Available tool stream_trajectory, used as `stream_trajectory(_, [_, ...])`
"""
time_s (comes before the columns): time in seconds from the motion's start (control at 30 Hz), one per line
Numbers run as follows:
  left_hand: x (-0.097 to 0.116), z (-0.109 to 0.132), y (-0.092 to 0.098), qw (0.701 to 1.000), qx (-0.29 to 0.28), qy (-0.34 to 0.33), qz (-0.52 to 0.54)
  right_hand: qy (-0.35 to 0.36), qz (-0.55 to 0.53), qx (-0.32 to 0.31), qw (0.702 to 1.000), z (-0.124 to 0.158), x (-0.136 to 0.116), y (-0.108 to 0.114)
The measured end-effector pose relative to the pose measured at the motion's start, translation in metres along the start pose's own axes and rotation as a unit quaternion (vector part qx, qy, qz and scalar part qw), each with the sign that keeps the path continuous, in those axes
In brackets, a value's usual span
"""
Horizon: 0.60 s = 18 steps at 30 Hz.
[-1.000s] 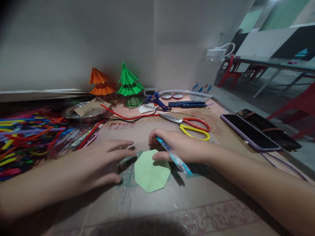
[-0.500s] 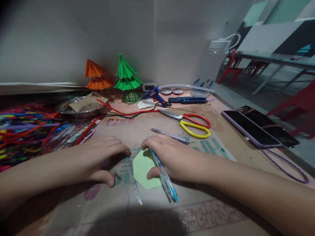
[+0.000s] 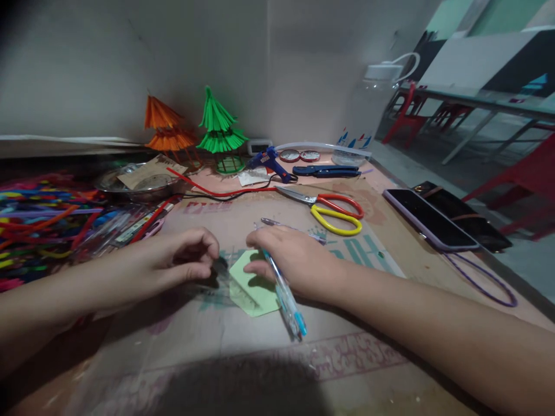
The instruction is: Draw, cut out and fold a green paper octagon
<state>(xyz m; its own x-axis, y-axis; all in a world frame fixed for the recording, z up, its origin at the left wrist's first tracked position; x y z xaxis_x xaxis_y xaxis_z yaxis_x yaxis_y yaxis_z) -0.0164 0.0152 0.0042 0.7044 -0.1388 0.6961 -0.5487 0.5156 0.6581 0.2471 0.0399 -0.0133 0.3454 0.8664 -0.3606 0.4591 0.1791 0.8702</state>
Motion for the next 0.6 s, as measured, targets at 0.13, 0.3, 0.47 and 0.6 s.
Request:
stream_trajectory(0.13, [0.009,-0.009,-0.013,0.997,0.035,0.019,0.070,-0.154,-0.141,0.081,0.974,0.001,-0.001,0.000])
stream_trajectory(0.3, [0.014,-0.014,-0.024,0.998,0.060,-0.033,-0.017,-0.211,-0.335,0.130,0.909,-0.001,-0.002,-0.009])
stream_trajectory(0.47, [0.016,-0.008,-0.030,0.993,0.080,-0.071,-0.048,-0.196,-0.348,0.148,0.905,0.001,0.001,-0.014])
stream_trajectory(0.6, [0.020,-0.003,-0.037,0.993,0.077,-0.049,-0.080,-0.181,-0.337,0.151,0.911,0.001,0.003,-0.016])
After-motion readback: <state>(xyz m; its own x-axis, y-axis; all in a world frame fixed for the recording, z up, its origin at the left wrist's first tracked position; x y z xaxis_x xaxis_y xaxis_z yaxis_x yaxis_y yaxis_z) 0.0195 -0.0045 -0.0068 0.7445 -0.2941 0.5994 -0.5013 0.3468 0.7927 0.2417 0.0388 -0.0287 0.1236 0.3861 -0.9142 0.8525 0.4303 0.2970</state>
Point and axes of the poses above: each hand's wrist, its own z-axis away from the middle knuckle, its own y-axis out of the back of the hand, x = y × z, the point moved 1 cm from there along -z, towards the middle knuckle, and after that the axes turned 11 degrees about y, right-handed, at the moved point
